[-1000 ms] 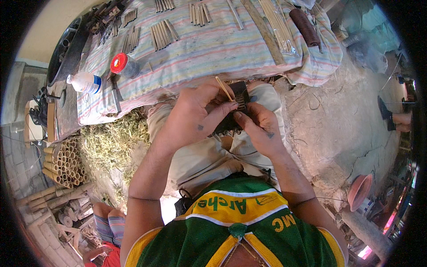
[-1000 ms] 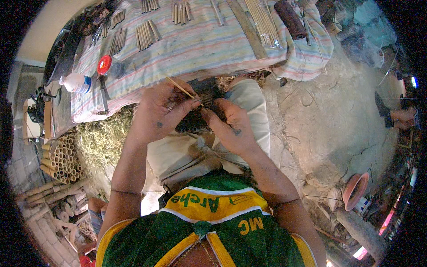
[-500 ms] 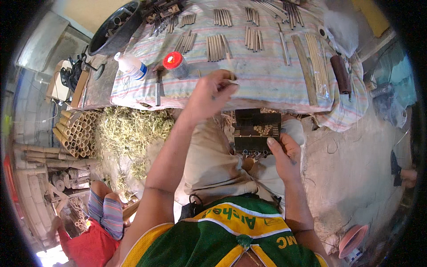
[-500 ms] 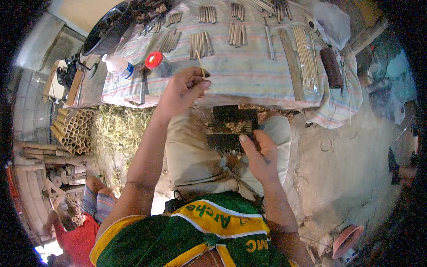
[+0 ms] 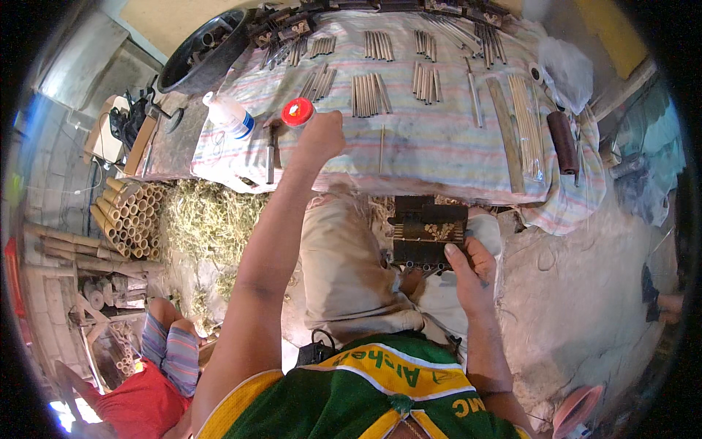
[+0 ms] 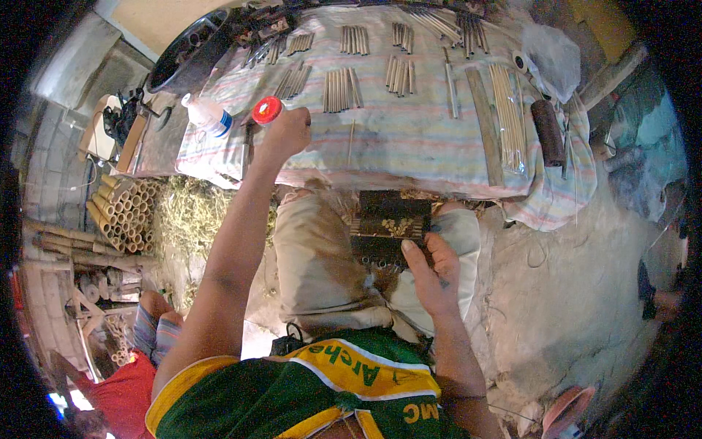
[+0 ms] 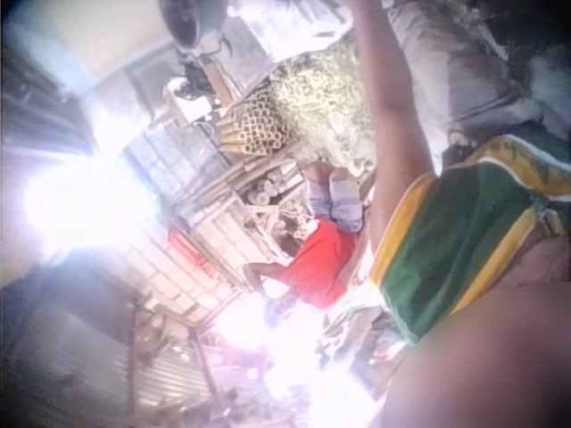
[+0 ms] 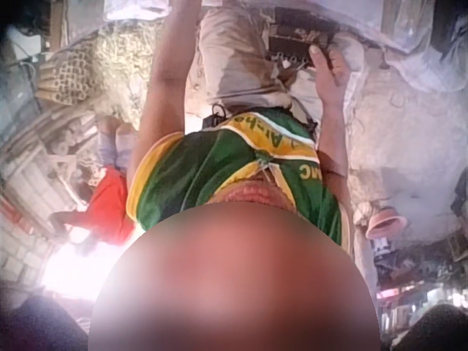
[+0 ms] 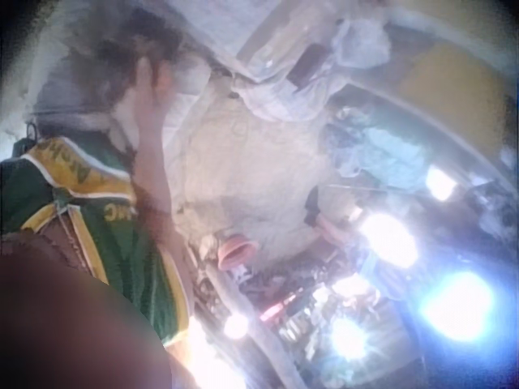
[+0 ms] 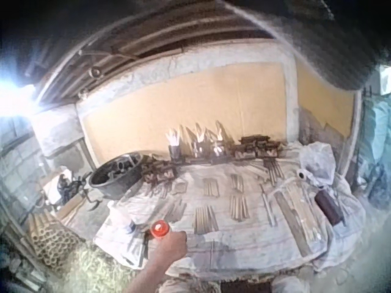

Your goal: The person sits on the floor and assembles small metal rods into a dark decorative frame. They pick up rods from a table, insert them into slots on the frame, and occasionally adjust the frame's position. The person repeats this process for multiple rods throughout the clip.

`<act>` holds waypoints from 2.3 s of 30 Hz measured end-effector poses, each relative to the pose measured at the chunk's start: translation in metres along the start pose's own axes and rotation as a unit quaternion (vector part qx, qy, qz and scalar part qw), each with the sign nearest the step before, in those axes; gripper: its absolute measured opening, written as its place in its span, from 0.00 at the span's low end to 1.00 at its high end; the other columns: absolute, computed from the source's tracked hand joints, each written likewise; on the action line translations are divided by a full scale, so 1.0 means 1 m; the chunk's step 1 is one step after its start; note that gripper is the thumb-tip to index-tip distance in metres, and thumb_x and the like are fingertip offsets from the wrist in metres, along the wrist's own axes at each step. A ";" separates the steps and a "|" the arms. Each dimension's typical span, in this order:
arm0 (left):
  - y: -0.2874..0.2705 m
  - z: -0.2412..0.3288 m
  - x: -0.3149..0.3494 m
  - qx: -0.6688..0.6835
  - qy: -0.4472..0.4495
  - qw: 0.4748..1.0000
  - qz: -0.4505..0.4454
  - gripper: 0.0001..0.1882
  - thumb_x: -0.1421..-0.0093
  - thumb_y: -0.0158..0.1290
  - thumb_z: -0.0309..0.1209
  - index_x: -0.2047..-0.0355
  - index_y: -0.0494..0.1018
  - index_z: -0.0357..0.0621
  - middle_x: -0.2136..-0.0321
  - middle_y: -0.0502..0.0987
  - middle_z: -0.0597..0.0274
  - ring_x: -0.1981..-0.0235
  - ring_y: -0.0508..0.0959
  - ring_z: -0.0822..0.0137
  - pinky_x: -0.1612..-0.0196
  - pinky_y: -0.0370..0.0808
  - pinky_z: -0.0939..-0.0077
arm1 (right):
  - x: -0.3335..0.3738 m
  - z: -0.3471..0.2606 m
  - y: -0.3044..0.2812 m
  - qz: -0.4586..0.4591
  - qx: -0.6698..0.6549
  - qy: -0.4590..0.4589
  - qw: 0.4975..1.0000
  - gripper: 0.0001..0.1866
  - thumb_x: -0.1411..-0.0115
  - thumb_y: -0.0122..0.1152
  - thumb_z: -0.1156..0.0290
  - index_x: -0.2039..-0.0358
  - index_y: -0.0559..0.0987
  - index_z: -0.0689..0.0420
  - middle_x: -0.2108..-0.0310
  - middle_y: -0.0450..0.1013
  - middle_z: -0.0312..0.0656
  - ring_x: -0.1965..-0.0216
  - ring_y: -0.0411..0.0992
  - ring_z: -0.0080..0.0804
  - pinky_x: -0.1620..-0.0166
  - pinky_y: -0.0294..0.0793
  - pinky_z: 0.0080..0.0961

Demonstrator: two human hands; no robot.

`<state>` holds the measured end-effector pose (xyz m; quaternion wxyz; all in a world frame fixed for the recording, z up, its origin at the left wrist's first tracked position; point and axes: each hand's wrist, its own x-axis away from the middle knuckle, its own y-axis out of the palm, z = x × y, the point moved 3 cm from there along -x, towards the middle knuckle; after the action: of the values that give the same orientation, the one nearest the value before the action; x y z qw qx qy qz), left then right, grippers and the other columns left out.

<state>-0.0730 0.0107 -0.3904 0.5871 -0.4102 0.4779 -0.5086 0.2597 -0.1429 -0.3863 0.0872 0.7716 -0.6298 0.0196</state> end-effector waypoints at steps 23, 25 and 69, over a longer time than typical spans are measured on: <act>-0.044 0.022 0.078 0.620 -0.139 0.768 0.073 0.19 0.45 0.51 0.14 0.51 0.70 0.27 0.64 0.76 0.55 0.66 0.79 0.66 0.63 0.79 0.73 | -0.009 -0.012 -0.011 0.020 0.030 0.024 0.999 0.09 0.37 0.57 0.69 0.63 0.76 0.61 0.72 0.71 0.30 0.71 0.64 0.13 0.68 0.65 0.14; -0.049 0.021 0.086 0.643 -0.079 0.758 0.082 0.20 0.46 0.53 0.14 0.51 0.69 0.26 0.65 0.76 0.56 0.66 0.79 0.66 0.61 0.78 0.73 | -0.008 -0.016 -0.011 0.029 0.059 -0.010 0.998 0.09 0.37 0.57 0.69 0.61 0.77 0.62 0.69 0.72 0.31 0.69 0.65 0.14 0.66 0.67 0.16; -0.051 -0.086 0.022 0.469 -0.129 0.836 0.253 0.09 0.43 0.60 0.25 0.64 0.74 0.34 0.75 0.78 0.62 0.75 0.75 0.77 0.76 0.71 0.83 | 0.003 -0.006 -0.003 0.004 0.037 0.009 0.999 0.10 0.38 0.55 0.71 0.61 0.76 0.65 0.65 0.74 0.35 0.64 0.67 0.18 0.56 0.67 0.17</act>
<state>-0.1674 -0.0182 -0.3617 0.8736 -0.0120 0.1895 -0.4480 0.2643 -0.1445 -0.3803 0.0635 0.7718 -0.6307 0.0501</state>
